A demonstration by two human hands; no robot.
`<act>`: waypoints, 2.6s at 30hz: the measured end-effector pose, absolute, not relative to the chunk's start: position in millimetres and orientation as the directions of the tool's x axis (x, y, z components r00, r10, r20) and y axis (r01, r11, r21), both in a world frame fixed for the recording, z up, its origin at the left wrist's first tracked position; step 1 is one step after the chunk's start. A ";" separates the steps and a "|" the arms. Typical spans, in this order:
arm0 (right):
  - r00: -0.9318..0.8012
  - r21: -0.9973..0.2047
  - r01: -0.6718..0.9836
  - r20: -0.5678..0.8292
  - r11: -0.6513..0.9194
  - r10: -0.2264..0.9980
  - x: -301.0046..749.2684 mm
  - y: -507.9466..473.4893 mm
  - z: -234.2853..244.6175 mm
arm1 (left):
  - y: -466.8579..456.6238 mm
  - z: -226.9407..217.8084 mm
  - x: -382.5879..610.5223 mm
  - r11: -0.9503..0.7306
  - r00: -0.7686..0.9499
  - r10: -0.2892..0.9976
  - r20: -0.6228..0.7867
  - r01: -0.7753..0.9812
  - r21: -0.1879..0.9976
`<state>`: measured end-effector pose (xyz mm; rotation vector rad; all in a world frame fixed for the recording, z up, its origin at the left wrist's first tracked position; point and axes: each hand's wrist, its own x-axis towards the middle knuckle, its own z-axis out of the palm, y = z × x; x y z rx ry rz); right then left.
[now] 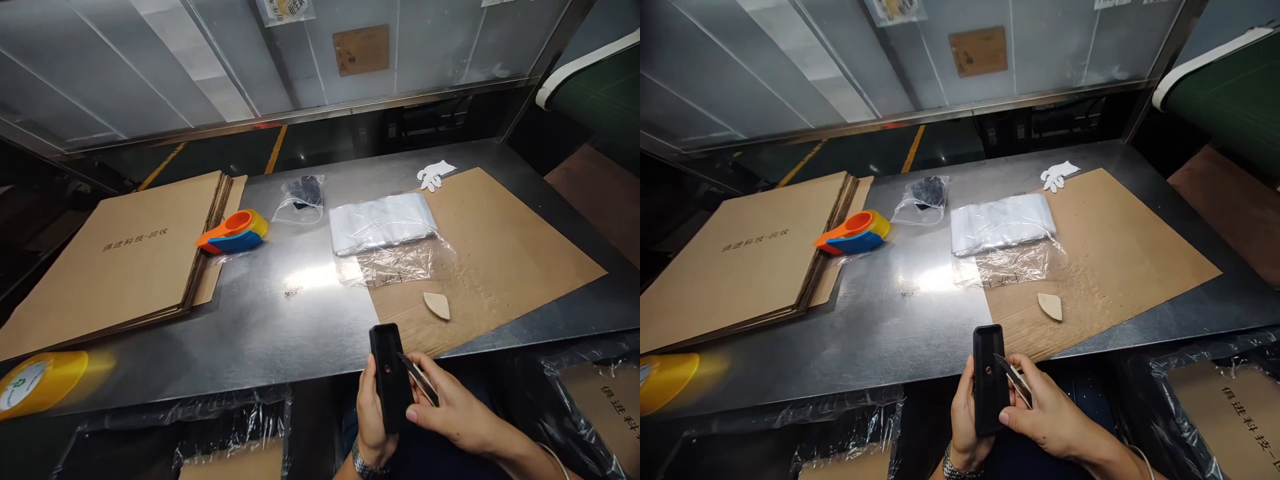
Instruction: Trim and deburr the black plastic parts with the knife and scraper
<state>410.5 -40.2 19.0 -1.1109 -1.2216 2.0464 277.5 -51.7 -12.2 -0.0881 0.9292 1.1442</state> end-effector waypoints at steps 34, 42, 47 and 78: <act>-0.408 -0.753 0.349 0.414 0.558 0.814 440.2 -41.8 3.1 | -35.5 -6.1 248.1 0.355 0.091 0.860 -0.502 -0.814 0.460; -0.396 -0.916 0.399 -0.127 0.046 0.910 448.4 -33.2 19.4 | -47.2 -1.4 253.0 0.347 -0.012 0.909 -0.417 -0.530 0.774; -0.479 -0.848 0.514 -0.157 0.131 0.864 430.1 -30.0 46.0 | -48.3 4.7 254.1 0.376 0.049 0.914 -0.403 -0.476 0.795; -0.429 -0.586 0.748 -0.070 0.311 0.901 429.6 -34.7 30.7 | -54.2 6.1 258.2 0.357 -0.050 0.908 -0.416 -0.428 0.830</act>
